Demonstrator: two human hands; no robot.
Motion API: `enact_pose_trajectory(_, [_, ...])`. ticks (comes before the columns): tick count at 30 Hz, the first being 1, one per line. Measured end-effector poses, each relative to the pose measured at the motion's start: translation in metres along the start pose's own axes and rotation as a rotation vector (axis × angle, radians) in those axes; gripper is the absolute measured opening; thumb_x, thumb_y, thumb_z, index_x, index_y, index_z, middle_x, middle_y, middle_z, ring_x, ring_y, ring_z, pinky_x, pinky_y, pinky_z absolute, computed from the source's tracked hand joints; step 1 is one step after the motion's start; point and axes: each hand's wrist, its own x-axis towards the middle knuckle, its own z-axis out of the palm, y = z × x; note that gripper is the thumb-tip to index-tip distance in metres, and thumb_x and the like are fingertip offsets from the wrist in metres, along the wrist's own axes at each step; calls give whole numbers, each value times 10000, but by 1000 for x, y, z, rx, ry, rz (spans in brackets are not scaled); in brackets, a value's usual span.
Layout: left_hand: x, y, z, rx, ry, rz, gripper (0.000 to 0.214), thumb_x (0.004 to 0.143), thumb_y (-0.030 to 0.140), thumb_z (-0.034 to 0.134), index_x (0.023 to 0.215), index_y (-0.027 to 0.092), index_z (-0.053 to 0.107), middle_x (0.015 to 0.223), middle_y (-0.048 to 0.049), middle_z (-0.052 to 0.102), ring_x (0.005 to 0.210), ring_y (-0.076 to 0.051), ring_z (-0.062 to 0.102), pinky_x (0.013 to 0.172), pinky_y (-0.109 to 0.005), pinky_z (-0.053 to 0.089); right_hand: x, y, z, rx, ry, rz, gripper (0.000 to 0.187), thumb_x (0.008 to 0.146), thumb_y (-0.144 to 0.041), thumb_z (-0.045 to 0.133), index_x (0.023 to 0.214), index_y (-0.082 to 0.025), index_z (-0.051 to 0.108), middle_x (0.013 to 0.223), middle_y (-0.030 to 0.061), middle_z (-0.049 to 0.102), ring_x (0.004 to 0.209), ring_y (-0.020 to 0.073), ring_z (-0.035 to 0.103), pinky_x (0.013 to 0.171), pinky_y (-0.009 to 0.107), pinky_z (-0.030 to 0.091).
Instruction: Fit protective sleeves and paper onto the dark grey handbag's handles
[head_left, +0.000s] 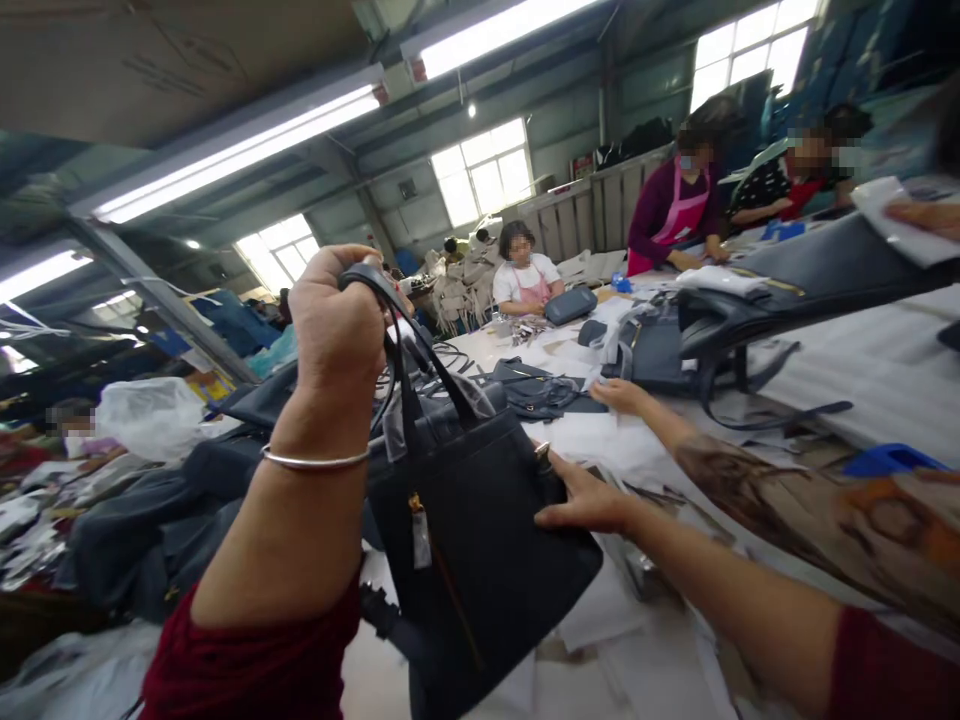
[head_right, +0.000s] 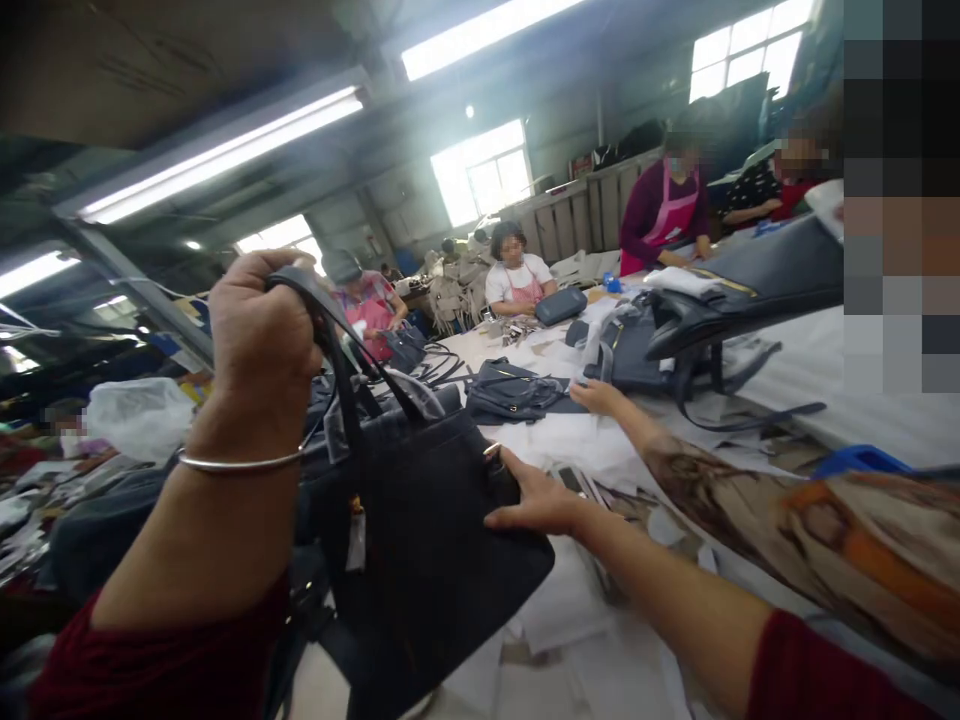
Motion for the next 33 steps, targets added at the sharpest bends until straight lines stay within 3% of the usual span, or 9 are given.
enact_pose_trajectory(4, [-22,-39,-7,314,-66,98,95,838,214,556,876,165,628,695,18,570,597,-107,537,602,-235,440,-43,-6,32,142,105,131,594,710,-347,767,1254,-183,595,1129,68,698,1079,308,631,960,434,501])
enact_pose_trajectory(8, [-53,-97,-23,850,-271,209,158,868,190,518,925,187,665,826,-47,655,784,-182,599,735,-297,443,-76,13,34,249,113,452,486,761,-306,644,1231,-187,611,1059,69,734,964,293,694,816,402,562])
enact_pose_trajectory(10, [-75,-121,-28,1079,-513,244,213,880,151,480,942,198,679,899,-92,671,877,-225,609,778,-335,442,-86,32,30,90,136,606,448,789,-305,575,1219,-186,620,996,74,750,892,275,717,771,387,574])
enact_pose_trajectory(13, [-111,-149,-29,1210,-866,278,236,892,164,481,923,219,709,992,-129,677,1061,-288,569,918,-432,418,-97,64,30,-340,203,653,464,738,-217,570,1189,-140,648,1050,133,734,986,299,691,892,421,539])
enact_pose_trajectory(17, [-161,-169,-33,1247,-959,107,399,838,185,583,1226,258,640,1384,-142,547,1349,-368,377,1081,-606,278,-115,89,46,-556,230,574,551,698,-121,547,1242,-83,621,1315,218,589,1247,340,541,1102,473,383])
enact_pose_trajectory(20, [-209,-166,-49,1229,-811,-13,636,799,202,639,1415,231,481,1554,-159,352,1441,-392,249,1114,-614,265,-126,87,54,-714,296,373,429,745,-155,558,1154,-100,676,1403,221,507,1303,351,485,1123,487,361])
enact_pose_trajectory(24, [-306,-143,-87,1031,-663,-150,543,850,249,600,1379,164,511,1463,-185,449,1387,-333,378,1132,-493,343,-135,69,54,-601,344,182,241,845,-242,542,1003,-185,715,1171,143,660,1144,302,596,1023,471,450])
enact_pose_trajectory(29, [-422,-97,-132,812,-490,-761,541,818,352,633,1300,114,571,1276,-196,596,1231,-321,551,1072,-486,427,-141,50,64,47,263,512,353,891,-502,559,798,-178,662,689,26,673,598,167,639,606,293,508])
enact_pose_trajectory(33, [-444,-61,-145,552,-468,-1072,478,799,368,650,1237,177,631,1195,-132,685,1116,-284,630,1015,-417,469,-143,41,81,271,236,677,477,856,-626,561,804,-158,638,515,-44,552,379,85,454,423,224,328])
